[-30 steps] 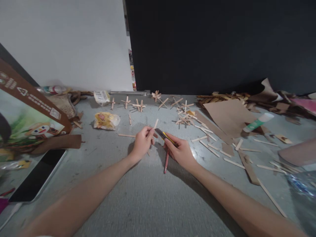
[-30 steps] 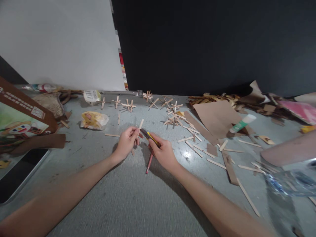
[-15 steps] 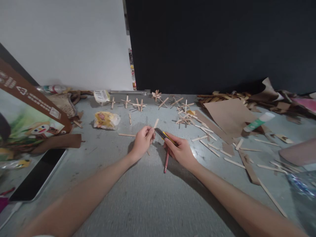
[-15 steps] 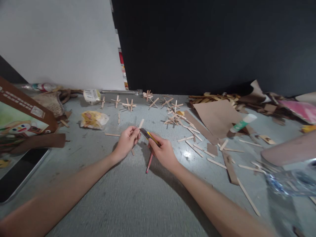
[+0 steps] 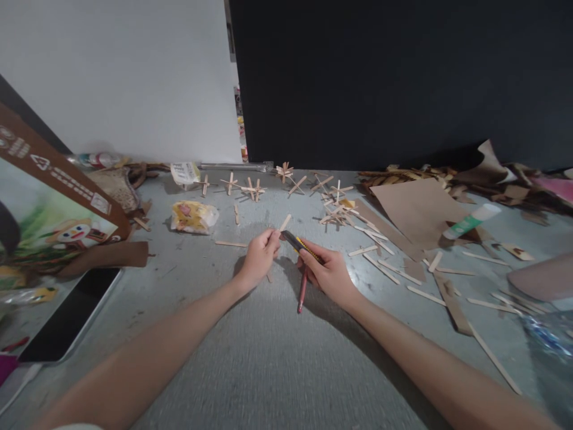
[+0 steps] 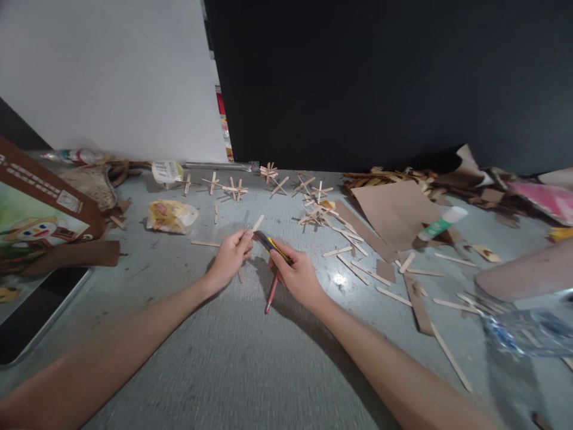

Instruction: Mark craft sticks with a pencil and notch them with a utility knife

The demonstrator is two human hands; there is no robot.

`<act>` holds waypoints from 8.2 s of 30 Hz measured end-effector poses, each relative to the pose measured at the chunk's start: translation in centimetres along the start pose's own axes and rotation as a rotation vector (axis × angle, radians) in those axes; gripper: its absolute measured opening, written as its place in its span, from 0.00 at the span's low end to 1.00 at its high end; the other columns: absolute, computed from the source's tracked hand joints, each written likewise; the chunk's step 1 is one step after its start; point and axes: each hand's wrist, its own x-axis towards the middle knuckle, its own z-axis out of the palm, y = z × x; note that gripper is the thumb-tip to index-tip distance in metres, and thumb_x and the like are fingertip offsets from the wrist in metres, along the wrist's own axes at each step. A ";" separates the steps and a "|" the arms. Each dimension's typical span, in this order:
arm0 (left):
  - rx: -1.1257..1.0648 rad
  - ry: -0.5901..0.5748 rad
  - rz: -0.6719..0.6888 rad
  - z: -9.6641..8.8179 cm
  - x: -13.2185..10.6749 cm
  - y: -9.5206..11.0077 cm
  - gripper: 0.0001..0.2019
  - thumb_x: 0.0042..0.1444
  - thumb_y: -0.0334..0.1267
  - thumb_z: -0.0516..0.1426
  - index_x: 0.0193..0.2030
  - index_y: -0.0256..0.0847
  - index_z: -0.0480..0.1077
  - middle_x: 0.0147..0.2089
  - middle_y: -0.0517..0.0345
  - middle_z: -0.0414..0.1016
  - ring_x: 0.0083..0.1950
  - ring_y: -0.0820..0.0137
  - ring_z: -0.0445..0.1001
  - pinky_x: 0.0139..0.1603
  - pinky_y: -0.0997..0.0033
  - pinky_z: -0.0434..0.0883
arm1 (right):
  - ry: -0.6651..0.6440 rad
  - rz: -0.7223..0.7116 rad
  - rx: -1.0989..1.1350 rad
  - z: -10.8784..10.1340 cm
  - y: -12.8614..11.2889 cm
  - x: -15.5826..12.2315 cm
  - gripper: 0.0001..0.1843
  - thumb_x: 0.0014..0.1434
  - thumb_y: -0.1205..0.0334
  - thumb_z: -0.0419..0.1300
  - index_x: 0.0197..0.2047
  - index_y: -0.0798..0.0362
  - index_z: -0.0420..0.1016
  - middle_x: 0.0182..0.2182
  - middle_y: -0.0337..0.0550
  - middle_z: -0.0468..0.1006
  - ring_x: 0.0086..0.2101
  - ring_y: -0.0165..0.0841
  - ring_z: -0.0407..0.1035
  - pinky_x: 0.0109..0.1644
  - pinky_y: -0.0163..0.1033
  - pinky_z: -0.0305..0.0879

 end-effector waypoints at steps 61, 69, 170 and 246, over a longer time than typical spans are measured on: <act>-0.211 -0.121 -0.106 -0.4 0.7 0.2 0.21 0.61 0.58 0.59 0.31 0.42 0.63 0.20 0.73 0.45 0.19 0.79 0.44 0.21 0.76 0.44 | -0.057 0.041 0.125 -0.5 -0.1 0.5 0.28 0.61 0.40 0.63 0.52 0.55 0.78 0.28 0.35 0.72 0.15 0.21 0.53 0.16 0.31 0.47; -0.233 -0.105 -0.092 -0.1 0.5 0.0 0.23 0.61 0.60 0.58 0.31 0.42 0.62 0.21 0.73 0.44 0.20 0.78 0.46 0.21 0.76 0.46 | -0.043 0.022 0.129 -0.5 -0.2 0.4 0.27 0.61 0.41 0.64 0.50 0.55 0.79 0.27 0.35 0.72 0.15 0.21 0.53 0.16 0.31 0.47; 0.094 0.060 0.111 0.4 -0.7 -0.1 0.16 0.69 0.52 0.53 0.36 0.42 0.64 0.25 0.62 0.72 0.23 0.75 0.67 0.26 0.74 0.63 | -0.020 0.036 0.068 -0.1 0.2 0.0 0.30 0.62 0.42 0.62 0.58 0.53 0.79 0.26 0.34 0.69 0.17 0.23 0.53 0.19 0.32 0.50; -0.236 -0.102 -0.124 0.0 0.4 0.4 0.23 0.61 0.58 0.58 0.28 0.43 0.60 0.22 0.71 0.44 0.21 0.78 0.43 0.22 0.74 0.44 | 0.027 0.026 0.082 -0.2 0.2 0.0 0.32 0.62 0.42 0.63 0.60 0.57 0.76 0.26 0.34 0.69 0.18 0.22 0.52 0.19 0.33 0.48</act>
